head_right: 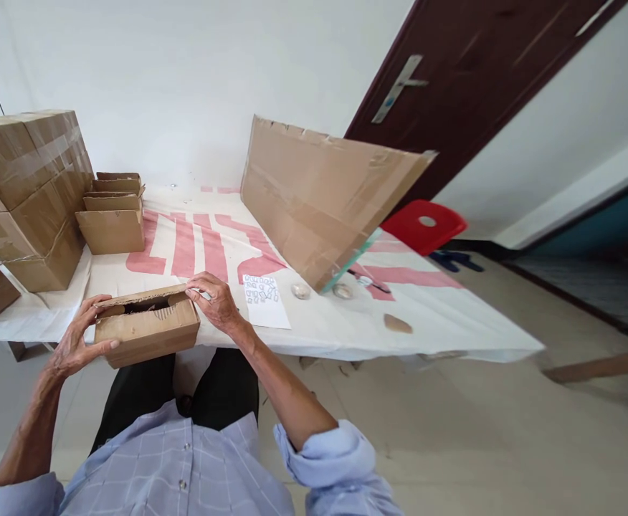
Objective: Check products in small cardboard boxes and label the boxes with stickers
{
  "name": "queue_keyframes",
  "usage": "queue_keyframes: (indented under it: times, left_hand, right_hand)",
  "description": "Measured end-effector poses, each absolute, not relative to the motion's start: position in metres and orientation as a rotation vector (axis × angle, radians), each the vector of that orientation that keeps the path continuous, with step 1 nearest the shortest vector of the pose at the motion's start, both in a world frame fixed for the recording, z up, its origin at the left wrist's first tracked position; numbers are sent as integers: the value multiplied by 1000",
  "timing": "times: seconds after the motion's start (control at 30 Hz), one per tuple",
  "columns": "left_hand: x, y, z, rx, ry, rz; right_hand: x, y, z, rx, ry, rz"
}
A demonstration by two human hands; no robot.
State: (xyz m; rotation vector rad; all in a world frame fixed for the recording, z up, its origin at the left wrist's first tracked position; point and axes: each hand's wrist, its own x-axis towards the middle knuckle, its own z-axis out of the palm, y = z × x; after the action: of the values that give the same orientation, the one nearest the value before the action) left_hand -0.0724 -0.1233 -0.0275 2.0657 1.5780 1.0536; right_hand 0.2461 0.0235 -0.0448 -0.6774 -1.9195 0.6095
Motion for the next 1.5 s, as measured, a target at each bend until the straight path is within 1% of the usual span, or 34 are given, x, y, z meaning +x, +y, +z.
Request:
queue_keyframes:
  times: [0.27, 0.53, 0.67, 0.77, 0.9, 1.17, 1.3, 1.5]
  left_hand:
    - [-73, -124, -22, 2067, 1607, 1012]
    - [-76, -123, -22, 2047, 1559, 1025]
    - [-76, -124, -22, 2032, 1576, 1039]
    - [-77, -123, -21, 2024, 1597, 1042]
    - [-76, -116, -18, 2009, 1639, 1045]
    - [-80, -91, -3, 1933, 1770, 1029]
    - [-88, -73, 3, 1920, 1813, 1027]
    - [-102, -55, 4, 1907, 1893, 946]
  right_hand:
    - [243, 23, -25, -698, -1877, 770]
    - [237, 38, -20, -819, -1676, 1245]
    - [235, 42, -25, -832, -1436, 1377]
    - [242, 40, -26, -808, -1301, 1358]
    - [271, 39, -32, -837, -1255, 1249]
    - [396, 43, -86, -1197, -1094, 800]
    - [433, 49, -113, -1283, -1054, 740]
    - [436, 76, -138, -1361, -1109, 728]
